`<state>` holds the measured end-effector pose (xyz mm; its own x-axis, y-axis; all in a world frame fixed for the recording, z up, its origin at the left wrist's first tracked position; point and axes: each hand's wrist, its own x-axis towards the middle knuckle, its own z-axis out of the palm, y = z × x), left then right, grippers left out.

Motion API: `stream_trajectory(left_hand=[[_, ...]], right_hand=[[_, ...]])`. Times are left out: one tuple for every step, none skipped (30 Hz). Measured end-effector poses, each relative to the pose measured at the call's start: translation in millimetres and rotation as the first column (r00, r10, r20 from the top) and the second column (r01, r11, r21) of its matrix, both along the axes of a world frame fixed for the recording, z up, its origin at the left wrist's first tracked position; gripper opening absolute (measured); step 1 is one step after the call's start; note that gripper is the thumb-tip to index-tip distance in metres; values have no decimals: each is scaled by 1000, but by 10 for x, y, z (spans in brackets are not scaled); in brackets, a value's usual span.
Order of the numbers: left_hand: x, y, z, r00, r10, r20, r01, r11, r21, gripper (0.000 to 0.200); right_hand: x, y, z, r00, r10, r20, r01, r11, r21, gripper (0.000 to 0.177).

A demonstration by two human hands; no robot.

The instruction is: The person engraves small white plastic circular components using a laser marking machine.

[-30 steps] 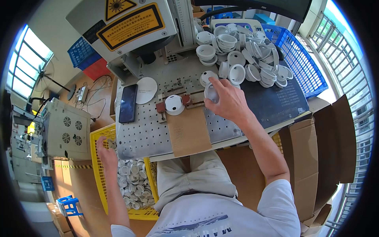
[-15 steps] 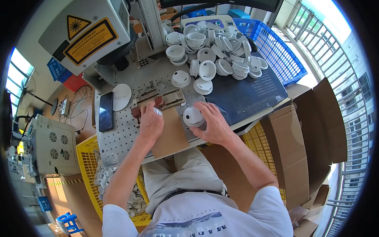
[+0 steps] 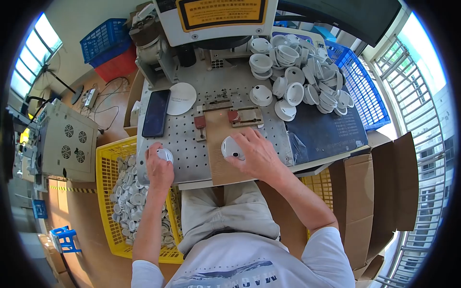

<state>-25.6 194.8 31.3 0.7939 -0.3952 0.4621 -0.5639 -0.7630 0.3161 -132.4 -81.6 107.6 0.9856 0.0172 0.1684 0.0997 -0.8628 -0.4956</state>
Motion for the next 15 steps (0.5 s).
stream_trajectory(left_hand=[[4, -6, -2, 1000, -2, -12, 2, 1000, 7, 9], [10, -2, -10, 1000, 9, -19, -10, 1000, -3, 9], [15, 4, -19, 1000, -3, -2, 3, 1000, -6, 8], [15, 11, -28, 1000, -20, 16, 20, 1000, -7, 7], [13, 15, -32, 1000, -18, 12, 18, 1000, -10, 7], [15, 15, -31, 1000, -21, 10, 21, 1000, -10, 6], [20, 19, -27, 1000, -24, 8, 24, 1000, -10, 5], [26, 26, -25, 1000, -21, 9, 21, 1000, -13, 5], [33, 34, -25, 999, -37, 14, 37, 999, 0, 5], [36, 42, -28, 998, -53, 17, 53, 998, 15, 5], [35, 42, -24, 999, -49, 16, 49, 999, 12, 5], [30, 37, -14, 999, -48, 13, 48, 999, 4, 6], [24, 34, -9, 999, -48, 10, 48, 999, -4, 6], [22, 38, -12, 999, -47, 6, 47, 999, -4, 6], [24, 41, -14, 999, -47, -3, 47, 999, 6, 6]], right_hand=[[43, 32, -23, 1000, 13, -6, -14, 1000, -11, 47], [90, 77, -52, 997, 49, 64, -46, 998, -50, 45], [130, 120, -81, 988, 85, 132, -74, 993, -87, 44], [175, 152, -101, 988, 91, 126, -79, 993, -92, 44], [233, 176, -114, 991, 84, 109, -74, 993, -95, 42], [292, 190, -123, 993, 78, 93, -69, 993, -98, 41], [346, 196, -136, 992, 81, 93, -71, 992, -102, 41], [402, 198, -151, 991, 78, 111, -66, 993, -102, 40], [449, 199, -166, 989, 76, 129, -62, 993, -103, 38], [485, 201, -190, 988, 80, 128, -67, 992, -105, 38], [517, 202, -214, 988, 58, 146, -42, 993, -111, 37], [545, 203, -226, 986, 36, 164, -17, 993, -115, 35], [571, 207, -226, 986, 39, 161, -20, 993, -116, 35], [596, 215, -221, 987, 34, 155, -19, 995, -94, 33], [619, 220, -220, 988, 27, 150, -17, 997, -71, 32]])
